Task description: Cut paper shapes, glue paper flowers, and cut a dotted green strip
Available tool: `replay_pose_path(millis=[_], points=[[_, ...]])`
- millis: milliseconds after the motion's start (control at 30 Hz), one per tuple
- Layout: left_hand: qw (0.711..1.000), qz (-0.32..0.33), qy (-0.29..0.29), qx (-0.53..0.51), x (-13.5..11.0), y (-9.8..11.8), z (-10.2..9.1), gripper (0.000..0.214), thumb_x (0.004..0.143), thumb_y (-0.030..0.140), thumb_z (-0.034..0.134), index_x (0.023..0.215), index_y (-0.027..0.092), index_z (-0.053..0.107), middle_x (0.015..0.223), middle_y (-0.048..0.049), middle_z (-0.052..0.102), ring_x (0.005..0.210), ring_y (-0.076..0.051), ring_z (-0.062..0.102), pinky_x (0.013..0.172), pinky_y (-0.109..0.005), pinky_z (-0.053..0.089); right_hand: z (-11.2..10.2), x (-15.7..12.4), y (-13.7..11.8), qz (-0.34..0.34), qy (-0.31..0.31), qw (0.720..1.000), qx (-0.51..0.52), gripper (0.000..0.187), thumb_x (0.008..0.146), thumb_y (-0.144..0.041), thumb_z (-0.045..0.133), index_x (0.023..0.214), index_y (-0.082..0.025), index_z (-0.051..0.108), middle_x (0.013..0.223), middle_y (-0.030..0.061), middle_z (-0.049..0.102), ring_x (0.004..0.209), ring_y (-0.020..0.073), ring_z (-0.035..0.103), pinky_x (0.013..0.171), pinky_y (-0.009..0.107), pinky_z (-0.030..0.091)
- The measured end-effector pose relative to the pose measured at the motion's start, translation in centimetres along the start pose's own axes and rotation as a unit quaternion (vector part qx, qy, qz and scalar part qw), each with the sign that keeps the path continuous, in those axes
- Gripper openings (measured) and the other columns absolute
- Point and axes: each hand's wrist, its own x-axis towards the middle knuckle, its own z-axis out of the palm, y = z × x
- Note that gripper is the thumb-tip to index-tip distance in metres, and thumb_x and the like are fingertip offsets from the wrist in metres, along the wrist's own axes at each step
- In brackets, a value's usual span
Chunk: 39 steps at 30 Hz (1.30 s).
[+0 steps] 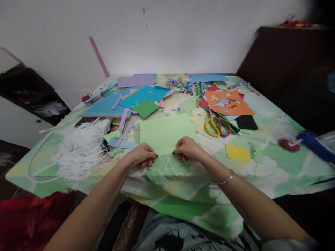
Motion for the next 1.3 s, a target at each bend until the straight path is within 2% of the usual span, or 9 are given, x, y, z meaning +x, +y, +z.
replay_pose_path(millis=[100,200,367,500,733,967,1300], points=[[1.0,-0.003,0.005,0.001,-0.8,-1.0,-1.1,0.022,0.068,0.024,0.056,0.048,0.015,0.053,0.037,0.0012,0.053,0.027,-0.004,0.03,0.032,-0.019,0.018,-1.4,-0.5,1.1,0.011,0.014,1.0,0.013,0.014,0.06,-0.01,0.057,0.048,-0.016,0.054,0.039,-0.0009,0.057,0.032,0.0087,0.05,0.032,0.017,0.035],[1.0,-0.002,0.006,0.005,-1.6,-2.0,-1.9,0.022,0.065,0.027,0.059,0.048,0.015,0.052,0.04,0.0007,0.055,0.028,-0.004,0.033,0.033,-0.019,0.017,-3.0,-0.9,2.2,0.023,0.029,0.999,0.022,0.014,0.061,-0.009,0.058,0.048,-0.016,0.055,0.039,-0.0007,0.057,0.031,0.0081,0.048,0.031,0.017,0.032],[0.999,-0.012,0.026,0.014,-2.0,-2.6,-2.2,0.022,0.066,0.029,0.058,0.049,0.015,0.053,0.038,0.0018,0.053,0.028,-0.005,0.032,0.033,-0.02,0.016,-5.3,-1.6,3.5,0.052,0.056,0.996,0.039,0.017,0.062,-0.01,0.06,0.047,-0.016,0.053,0.038,-0.0011,0.055,0.03,0.0068,0.045,0.029,0.017,0.028],[0.998,-0.026,0.044,0.032,-2.2,-2.8,-2.8,0.023,0.064,0.03,0.059,0.047,0.016,0.054,0.035,0.0029,0.049,0.027,-0.004,0.03,0.033,-0.02,0.015,-6.6,-2.0,4.1,0.062,0.072,0.994,0.055,0.019,0.062,-0.011,0.063,0.047,-0.016,0.052,0.036,-0.0018,0.054,0.029,0.0056,0.042,0.03,0.017,0.029],[0.998,-0.045,0.025,0.039,-2.5,-3.7,-4.2,0.032,0.059,0.043,0.063,0.043,0.017,0.053,0.033,0.0022,0.047,0.027,-0.005,0.027,0.034,-0.022,0.013,-7.5,-2.1,5.3,0.054,0.069,0.994,0.07,0.016,0.061,-0.012,0.064,0.05,-0.015,0.054,0.039,-0.0012,0.056,0.03,0.0059,0.043,0.031,0.017,0.032],[0.998,-0.05,0.01,0.037,-2.2,-3.7,-4.3,0.032,0.057,0.044,0.063,0.043,0.016,0.054,0.033,0.0022,0.047,0.027,-0.004,0.027,0.035,-0.022,0.012,-8.1,-2.4,5.7,0.066,0.072,0.992,0.075,0.015,0.062,-0.013,0.062,0.05,-0.015,0.053,0.037,-0.0013,0.056,0.029,0.0057,0.043,0.029,0.016,0.028],[0.998,-0.051,0.009,0.029,-2.2,-3.9,-4.5,0.03,0.061,0.04,0.062,0.044,0.018,0.053,0.035,0.0012,0.047,0.028,-0.005,0.026,0.035,-0.022,0.011,-8.4,-2.8,5.7,0.07,0.073,0.992,0.078,0.012,0.062,-0.013,0.059,0.052,-0.016,0.053,0.037,-0.0024,0.055,0.031,0.0055,0.043,0.029,0.016,0.03]])
